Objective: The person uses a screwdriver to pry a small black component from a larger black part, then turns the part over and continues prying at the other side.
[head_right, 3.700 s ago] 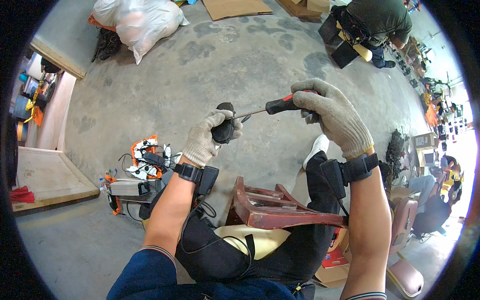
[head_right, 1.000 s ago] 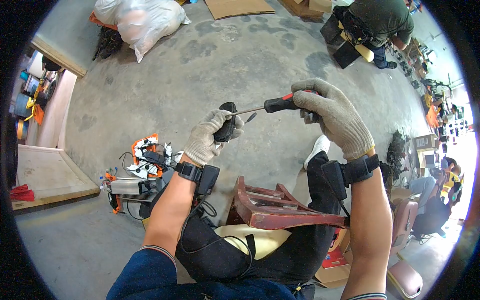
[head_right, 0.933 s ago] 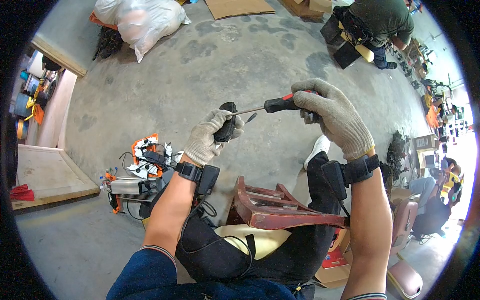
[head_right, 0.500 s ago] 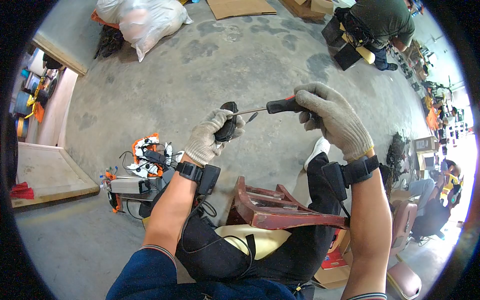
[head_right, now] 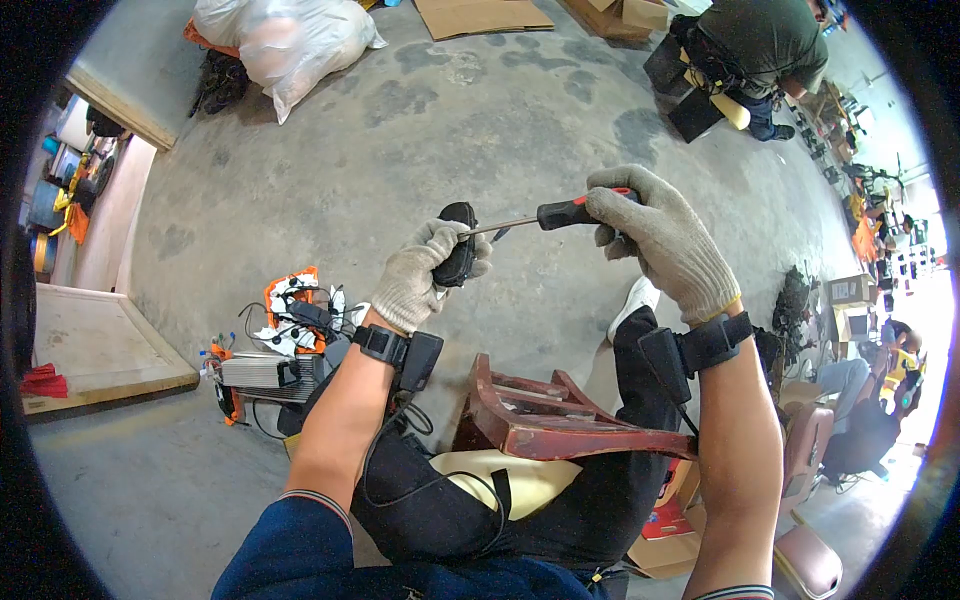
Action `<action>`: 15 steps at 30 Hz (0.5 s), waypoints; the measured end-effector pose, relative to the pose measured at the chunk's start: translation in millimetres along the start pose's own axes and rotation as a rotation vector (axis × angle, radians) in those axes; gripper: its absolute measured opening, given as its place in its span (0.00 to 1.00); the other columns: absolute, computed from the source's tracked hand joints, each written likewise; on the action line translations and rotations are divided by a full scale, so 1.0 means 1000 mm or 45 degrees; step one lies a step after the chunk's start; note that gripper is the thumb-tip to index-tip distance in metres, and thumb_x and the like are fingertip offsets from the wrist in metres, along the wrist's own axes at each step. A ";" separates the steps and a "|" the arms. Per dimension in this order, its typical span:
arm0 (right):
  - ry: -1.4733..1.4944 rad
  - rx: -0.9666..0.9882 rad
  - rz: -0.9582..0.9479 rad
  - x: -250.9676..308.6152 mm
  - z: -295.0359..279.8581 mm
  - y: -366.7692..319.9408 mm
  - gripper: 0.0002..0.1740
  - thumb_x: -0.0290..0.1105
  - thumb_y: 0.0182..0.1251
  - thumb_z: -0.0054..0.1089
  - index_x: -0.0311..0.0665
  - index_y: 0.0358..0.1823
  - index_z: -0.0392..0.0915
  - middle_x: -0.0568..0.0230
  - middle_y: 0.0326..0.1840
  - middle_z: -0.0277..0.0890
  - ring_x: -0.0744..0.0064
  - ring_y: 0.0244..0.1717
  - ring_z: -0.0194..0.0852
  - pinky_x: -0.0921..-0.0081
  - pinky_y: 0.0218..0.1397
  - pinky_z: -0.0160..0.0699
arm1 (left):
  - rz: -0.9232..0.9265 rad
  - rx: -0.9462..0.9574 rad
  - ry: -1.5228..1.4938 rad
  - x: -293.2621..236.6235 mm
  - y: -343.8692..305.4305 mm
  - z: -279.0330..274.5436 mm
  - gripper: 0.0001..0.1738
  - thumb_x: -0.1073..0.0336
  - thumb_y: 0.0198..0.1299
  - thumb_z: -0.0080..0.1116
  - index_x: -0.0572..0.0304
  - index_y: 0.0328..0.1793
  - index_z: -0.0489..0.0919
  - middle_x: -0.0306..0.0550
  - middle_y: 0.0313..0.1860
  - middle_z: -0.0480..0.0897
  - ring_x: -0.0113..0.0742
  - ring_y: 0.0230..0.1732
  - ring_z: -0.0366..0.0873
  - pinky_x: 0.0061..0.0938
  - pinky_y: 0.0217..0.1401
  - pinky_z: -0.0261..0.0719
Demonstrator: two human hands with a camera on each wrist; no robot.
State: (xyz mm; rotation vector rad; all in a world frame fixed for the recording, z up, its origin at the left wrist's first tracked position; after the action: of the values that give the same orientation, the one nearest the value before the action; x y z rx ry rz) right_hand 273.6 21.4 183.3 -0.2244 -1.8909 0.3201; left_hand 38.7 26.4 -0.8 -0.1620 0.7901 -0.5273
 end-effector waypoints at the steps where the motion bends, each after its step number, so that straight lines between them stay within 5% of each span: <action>1: 0.000 0.000 0.000 0.000 0.000 0.000 0.23 0.40 0.75 0.66 0.29 0.61 0.78 0.62 0.42 0.80 0.79 0.36 0.81 0.81 0.38 0.83 | -0.007 -0.003 -0.001 0.000 0.000 0.000 0.14 0.58 0.78 0.56 0.60 0.54 0.82 0.62 0.51 0.88 0.50 0.49 0.90 0.42 0.54 0.94; 15: -0.063 -0.127 -0.058 0.007 -0.012 -0.002 0.22 0.38 0.74 0.66 0.30 0.60 0.79 0.61 0.41 0.80 0.78 0.37 0.81 0.79 0.38 0.82 | 0.030 -0.037 0.133 -0.003 -0.001 0.000 0.12 0.59 0.77 0.59 0.60 0.53 0.82 0.56 0.49 0.87 0.46 0.47 0.90 0.39 0.53 0.94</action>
State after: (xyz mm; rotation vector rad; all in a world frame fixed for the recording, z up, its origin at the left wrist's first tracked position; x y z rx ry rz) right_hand 282.5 22.8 194.0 -0.2423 -1.9599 0.2024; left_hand 36.1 27.0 1.2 -0.1530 0.9006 -0.5049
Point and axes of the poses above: each hand's wrist, its own y-axis towards the middle knuckle, its own z-axis out of the palm, x = y × z, the point moved 7 cm from there along y, towards the middle knuckle
